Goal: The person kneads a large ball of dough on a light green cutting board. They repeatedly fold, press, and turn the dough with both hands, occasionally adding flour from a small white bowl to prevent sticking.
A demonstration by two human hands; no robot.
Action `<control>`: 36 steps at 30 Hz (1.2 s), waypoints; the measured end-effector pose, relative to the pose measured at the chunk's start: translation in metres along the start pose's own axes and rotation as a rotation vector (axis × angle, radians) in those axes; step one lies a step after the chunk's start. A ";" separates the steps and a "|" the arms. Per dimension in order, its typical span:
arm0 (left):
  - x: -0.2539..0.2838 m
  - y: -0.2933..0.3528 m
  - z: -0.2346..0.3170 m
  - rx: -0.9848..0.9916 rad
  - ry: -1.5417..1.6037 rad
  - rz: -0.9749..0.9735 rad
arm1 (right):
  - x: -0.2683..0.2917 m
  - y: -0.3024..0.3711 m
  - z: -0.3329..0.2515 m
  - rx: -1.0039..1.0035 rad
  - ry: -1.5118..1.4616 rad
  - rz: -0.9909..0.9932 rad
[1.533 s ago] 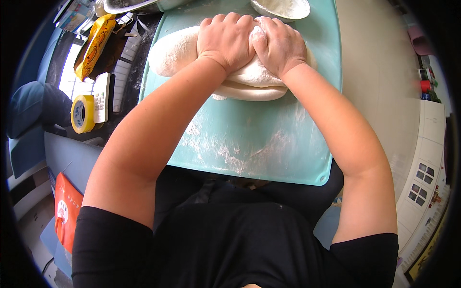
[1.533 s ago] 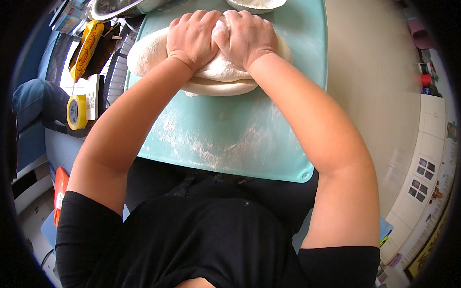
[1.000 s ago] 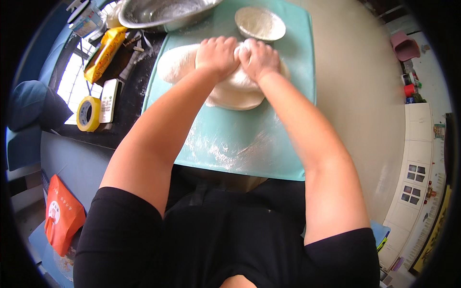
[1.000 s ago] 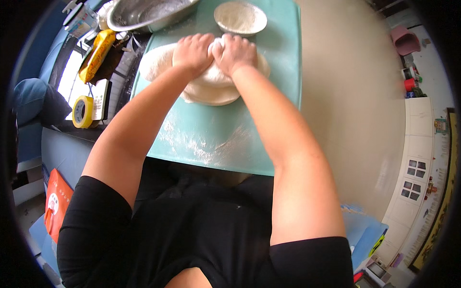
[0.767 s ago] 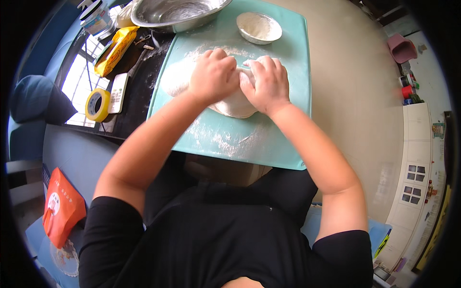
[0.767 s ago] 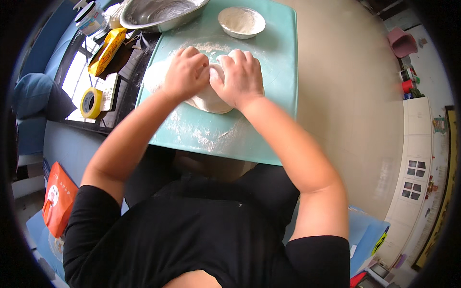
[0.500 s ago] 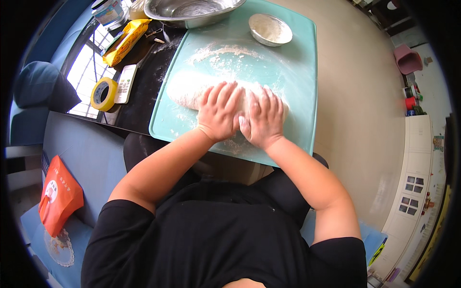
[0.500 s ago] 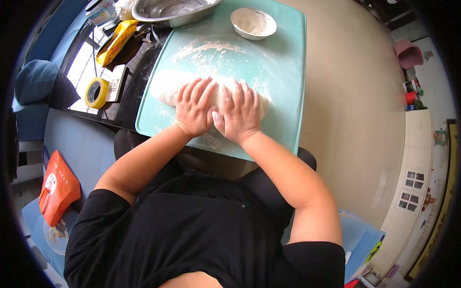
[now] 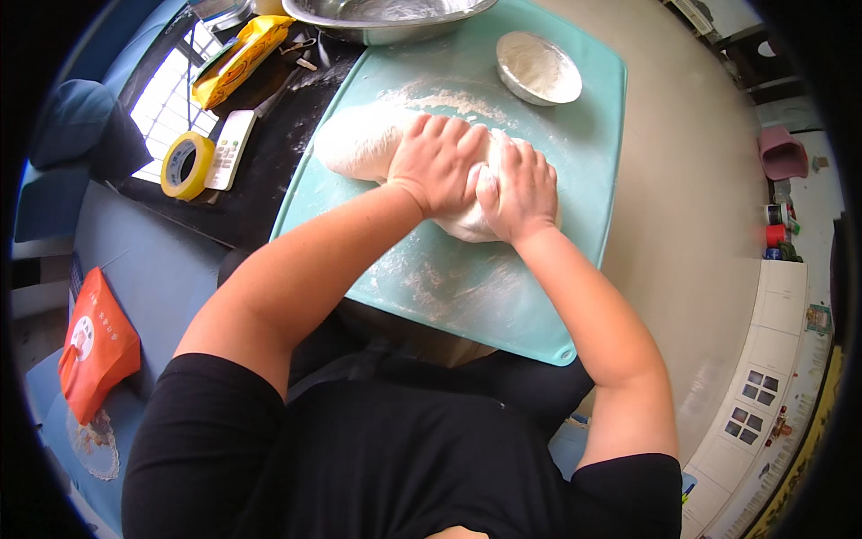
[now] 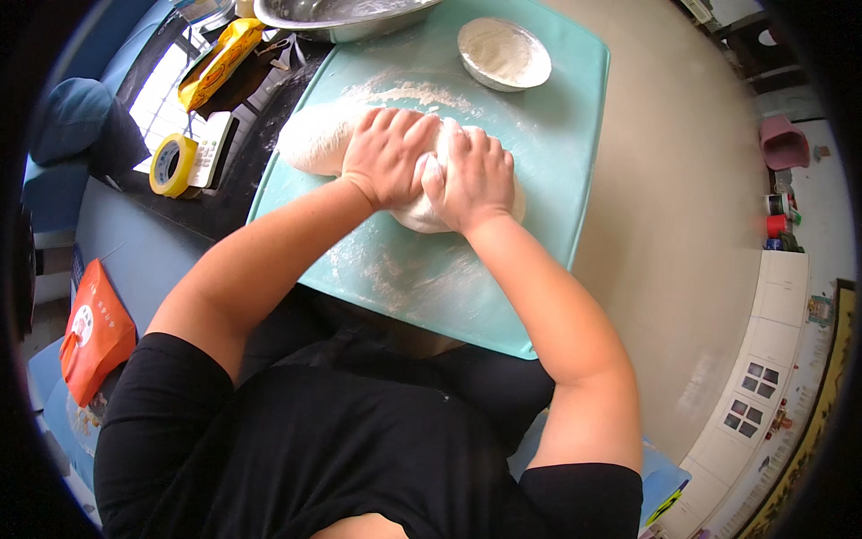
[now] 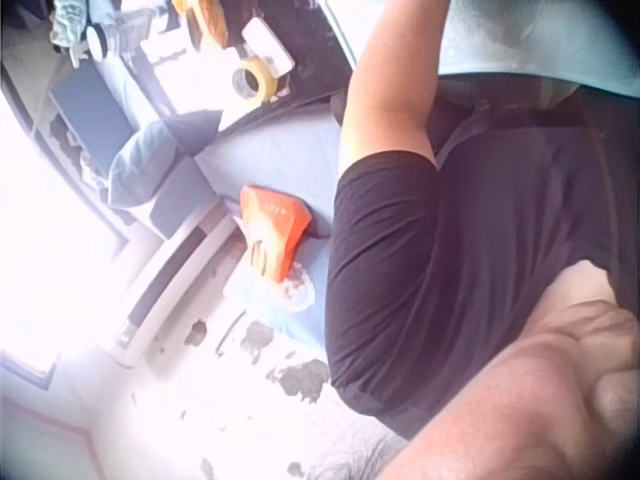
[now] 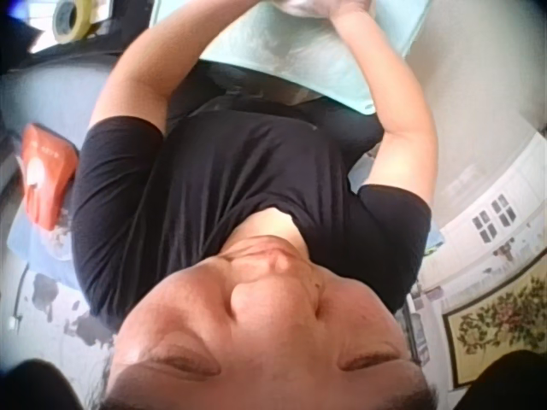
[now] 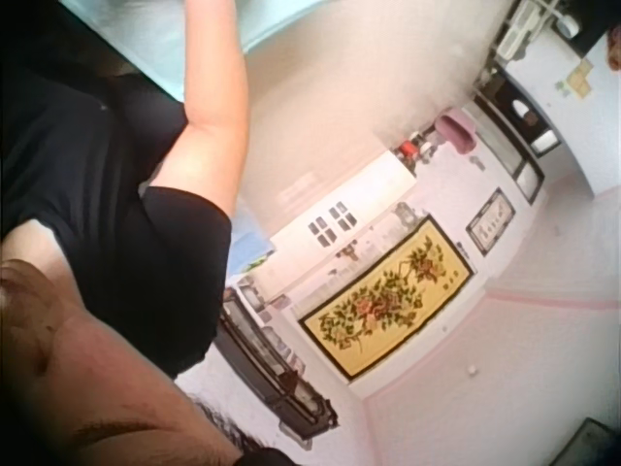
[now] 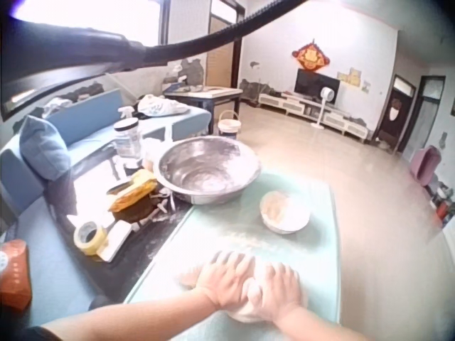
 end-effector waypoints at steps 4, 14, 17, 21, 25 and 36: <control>-0.024 -0.039 -0.016 0.096 -0.091 -0.198 | -0.025 -0.033 0.037 -0.235 -0.080 -0.177; -0.017 -0.029 -0.053 0.328 0.876 0.054 | 0.012 0.019 -0.003 -0.013 0.144 -0.045; 0.028 0.020 -0.037 0.149 0.546 0.335 | 0.007 0.030 0.006 -0.108 0.327 -0.253; 0.001 0.106 -0.058 0.571 0.924 0.339 | 0.002 0.003 0.007 -0.271 0.212 -0.447; -0.028 0.138 -0.050 0.847 1.200 0.151 | 0.029 -0.008 -0.004 -0.468 -0.164 -0.380; 0.065 0.080 -0.018 0.674 0.621 0.027 | 0.017 0.069 -0.045 -0.864 -1.343 -0.474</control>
Point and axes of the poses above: each hand's wrist, its own y-axis away from the middle knuckle, its own x-axis out of the back of the hand, z = x × y, the point moved 6 cm from there along -y, towards the middle knuckle, and after that the axes turned 2 degrees about y, right-handed, at the moved point
